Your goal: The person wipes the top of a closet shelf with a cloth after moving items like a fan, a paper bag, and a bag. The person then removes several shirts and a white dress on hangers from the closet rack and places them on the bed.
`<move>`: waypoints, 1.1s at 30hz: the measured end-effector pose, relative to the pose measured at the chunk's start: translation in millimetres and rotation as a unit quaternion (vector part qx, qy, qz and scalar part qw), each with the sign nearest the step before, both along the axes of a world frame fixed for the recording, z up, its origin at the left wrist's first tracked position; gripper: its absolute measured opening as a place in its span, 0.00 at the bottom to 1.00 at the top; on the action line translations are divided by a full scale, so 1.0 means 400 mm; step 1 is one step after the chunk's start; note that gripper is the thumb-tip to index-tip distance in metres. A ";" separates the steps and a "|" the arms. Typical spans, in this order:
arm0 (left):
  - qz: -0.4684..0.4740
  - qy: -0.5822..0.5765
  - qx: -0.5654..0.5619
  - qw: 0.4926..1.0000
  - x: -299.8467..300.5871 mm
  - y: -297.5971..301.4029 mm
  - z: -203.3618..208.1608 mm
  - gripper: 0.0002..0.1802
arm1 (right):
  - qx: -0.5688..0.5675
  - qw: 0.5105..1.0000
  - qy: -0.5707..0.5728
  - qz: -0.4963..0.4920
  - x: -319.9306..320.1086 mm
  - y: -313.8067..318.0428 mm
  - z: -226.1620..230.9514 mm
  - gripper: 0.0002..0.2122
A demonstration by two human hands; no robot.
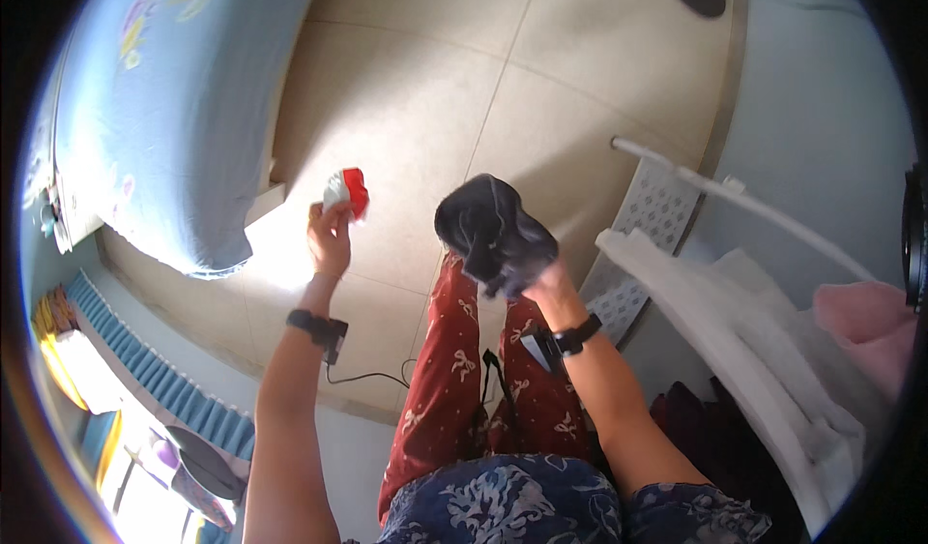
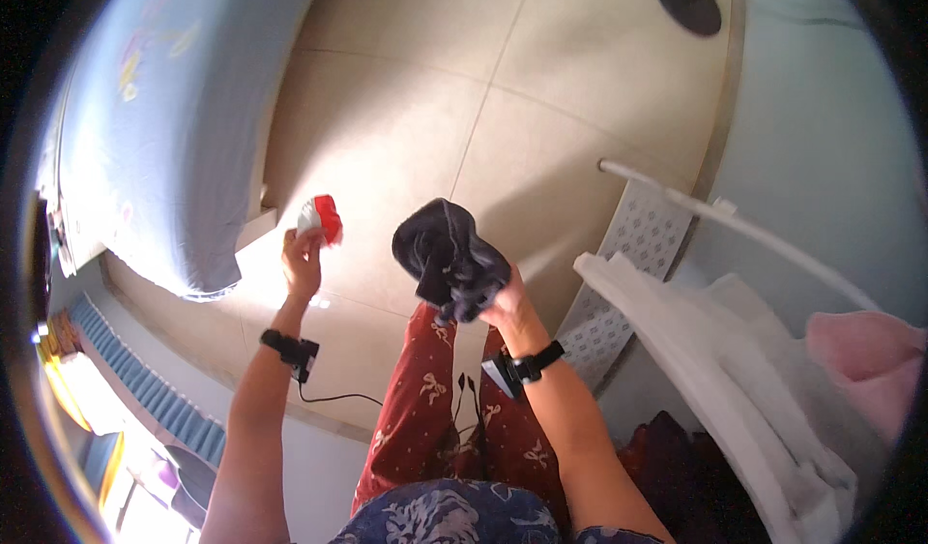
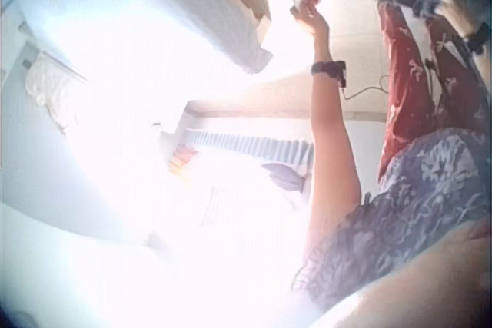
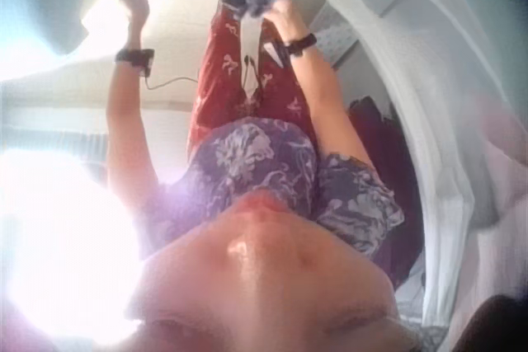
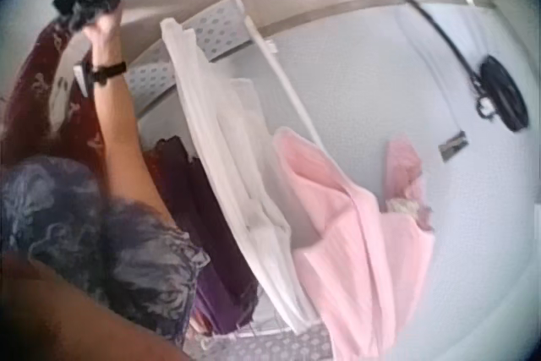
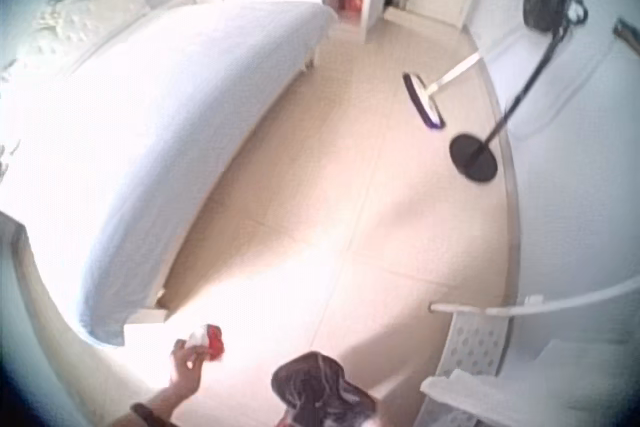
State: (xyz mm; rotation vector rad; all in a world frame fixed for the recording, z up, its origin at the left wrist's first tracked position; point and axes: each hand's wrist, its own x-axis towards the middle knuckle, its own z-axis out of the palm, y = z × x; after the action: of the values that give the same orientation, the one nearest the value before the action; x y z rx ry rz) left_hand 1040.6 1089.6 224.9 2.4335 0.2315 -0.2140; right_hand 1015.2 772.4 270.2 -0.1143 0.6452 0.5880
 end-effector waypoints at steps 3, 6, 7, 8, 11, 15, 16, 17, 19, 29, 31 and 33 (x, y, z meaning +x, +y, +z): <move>0.025 -0.044 -0.028 0.998 -0.030 -0.031 0.183 0.09 | -0.289 0.914 -0.283 0.027 0.028 -0.009 0.189 0.20; 0.081 -0.062 -0.069 0.992 -0.052 -0.046 0.345 0.07 | -0.153 0.954 -0.258 -0.019 0.056 -0.043 0.305 0.20; 0.100 -0.074 -0.072 0.990 -0.064 -0.033 0.391 0.05 | -0.004 0.981 -0.188 -0.057 0.056 -0.049 0.331 0.19; 0.102 -0.083 -0.068 0.989 -0.062 -0.033 0.425 0.05 | 0.002 0.979 -0.196 -0.055 0.055 -0.067 0.358 0.19; 0.188 -0.079 -0.308 0.929 -0.062 -0.048 0.537 0.03 | -0.080 0.989 -0.124 -0.004 0.084 -0.032 0.533 0.21; 0.178 -0.076 -0.417 0.888 0.026 -0.162 0.729 0.05 | -0.132 0.983 -0.129 -0.021 0.034 -0.123 0.617 0.23; 0.154 -0.079 -0.438 0.882 0.041 -0.191 0.760 0.06 | -0.138 0.979 -0.149 -0.025 0.005 -0.148 0.617 0.23; 0.118 -0.059 -0.421 0.898 0.048 -0.208 0.779 0.06 | -0.108 0.979 -0.171 -0.026 -0.024 -0.170 0.627 0.23; 0.059 -0.059 -0.456 0.886 0.053 -0.269 0.804 0.06 | -0.141 0.976 -0.162 -0.031 -0.094 -0.225 0.611 0.21; -0.274 -0.047 -0.500 0.820 0.111 -0.462 0.919 0.06 | -0.477 0.867 -0.074 -0.122 -0.231 -0.195 0.777 0.14; -0.337 -0.036 -0.499 0.798 0.148 -0.469 0.914 0.06 | -0.519 0.822 -0.066 -0.224 -0.258 -0.156 0.772 0.11; -0.387 -0.028 -0.452 0.803 0.169 -0.448 0.943 0.06 | -0.521 0.807 -0.028 -0.278 -0.272 -0.096 0.790 0.11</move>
State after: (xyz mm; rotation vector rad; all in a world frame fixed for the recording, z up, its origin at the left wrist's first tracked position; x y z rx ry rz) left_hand 1108.0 910.3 602.2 1.4325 -0.7597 -0.4760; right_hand 906.5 734.2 586.4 -0.9414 0.8396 -0.4014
